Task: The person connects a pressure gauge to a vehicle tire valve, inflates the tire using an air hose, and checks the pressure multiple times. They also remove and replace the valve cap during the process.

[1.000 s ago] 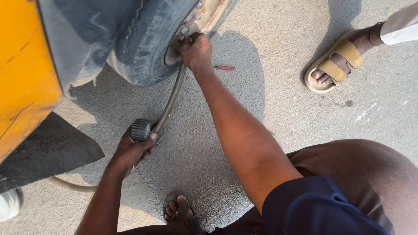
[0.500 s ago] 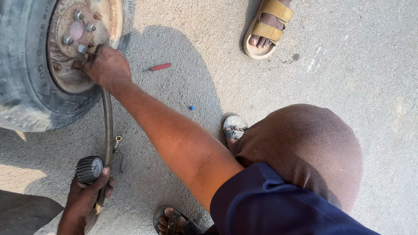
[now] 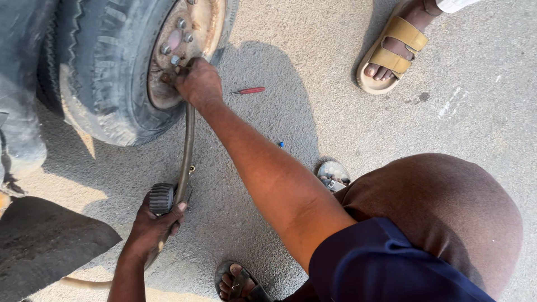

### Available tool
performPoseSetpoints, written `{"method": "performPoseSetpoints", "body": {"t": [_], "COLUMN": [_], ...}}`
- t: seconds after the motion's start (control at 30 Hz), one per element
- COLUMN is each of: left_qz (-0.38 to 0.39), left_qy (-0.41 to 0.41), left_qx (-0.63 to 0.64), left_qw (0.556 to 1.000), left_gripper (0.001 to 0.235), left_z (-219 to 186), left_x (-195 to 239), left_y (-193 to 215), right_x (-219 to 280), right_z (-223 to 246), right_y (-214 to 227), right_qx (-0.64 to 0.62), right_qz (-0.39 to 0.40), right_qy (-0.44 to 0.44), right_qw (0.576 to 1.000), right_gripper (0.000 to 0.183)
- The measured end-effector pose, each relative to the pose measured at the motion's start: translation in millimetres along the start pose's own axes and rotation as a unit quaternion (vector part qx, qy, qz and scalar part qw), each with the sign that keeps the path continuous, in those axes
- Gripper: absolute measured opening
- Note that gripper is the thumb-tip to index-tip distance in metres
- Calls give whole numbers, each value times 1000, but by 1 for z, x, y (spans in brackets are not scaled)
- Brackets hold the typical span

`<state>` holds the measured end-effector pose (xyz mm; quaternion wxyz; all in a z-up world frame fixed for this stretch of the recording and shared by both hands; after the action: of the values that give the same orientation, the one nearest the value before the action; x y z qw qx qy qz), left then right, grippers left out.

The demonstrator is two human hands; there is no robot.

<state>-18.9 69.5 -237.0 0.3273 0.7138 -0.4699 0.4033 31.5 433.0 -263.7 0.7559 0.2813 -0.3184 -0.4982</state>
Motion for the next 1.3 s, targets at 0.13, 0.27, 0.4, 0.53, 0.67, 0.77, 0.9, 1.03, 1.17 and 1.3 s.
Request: {"method": "performPoseSetpoints", "body": {"t": [0.13, 0.27, 0.4, 0.53, 0.67, 0.77, 0.9, 1.03, 1.17, 1.3], "left_qz": [-1, 10, 0, 9, 11, 3, -16, -17, -31, -9], "left_qy": [-17, -34, -24, -35, -100, -143, -159, -171, -147, -84], "left_qx": [-4, -10, -26, -40, -85, -103, -110, -110, -128, -128], "left_qw": [1000, 999, 999, 999, 991, 984, 981, 979, 980, 988], "left_gripper": [50, 52, 56, 61, 74, 80, 79, 85, 86, 90], "left_z": [-7, -11, -6, -2, -5, -9, -7, -14, -29, -33], "left_x": [4, 2, -2, -6, -9, -11, -10, 0, 15, 22], "left_y": [-1, -4, -1, -1, -11, -13, -6, -10, -14, 1], "right_x": [-6, -11, -8, -6, -3, -4, -7, -4, 12, 35], "right_z": [-10, 6, -12, -4, -7, -6, -10, -2, -2, -23], "right_y": [-10, -17, -9, 1, -2, 8, 5, 13, 36, 65], "right_qx": [12, 171, -9, 20, -2, -48, -52, -24, -136, -225], "right_qz": [43, 70, 48, 23, 41, -12, -18, -24, 75, 182], "right_qy": [-21, 60, -35, 10, -15, 5, -1, -1, -40, -85], "right_qw": [999, 981, 998, 1000, 999, 999, 999, 999, 987, 953], "right_gripper": [41, 40, 39, 38, 34, 35, 37, 39, 42, 49]}}
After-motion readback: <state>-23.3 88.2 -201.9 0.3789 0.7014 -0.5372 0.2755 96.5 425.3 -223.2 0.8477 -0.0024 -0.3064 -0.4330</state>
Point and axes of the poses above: each hand's wrist, its own x-axis away from the middle knuckle, its own y-axis out of the back of the hand, z = x × y, the point moved 10 cm from there along -x, towards the middle knuckle, and after that the axes turned 4 degrees about y, right-handed, at the moved point
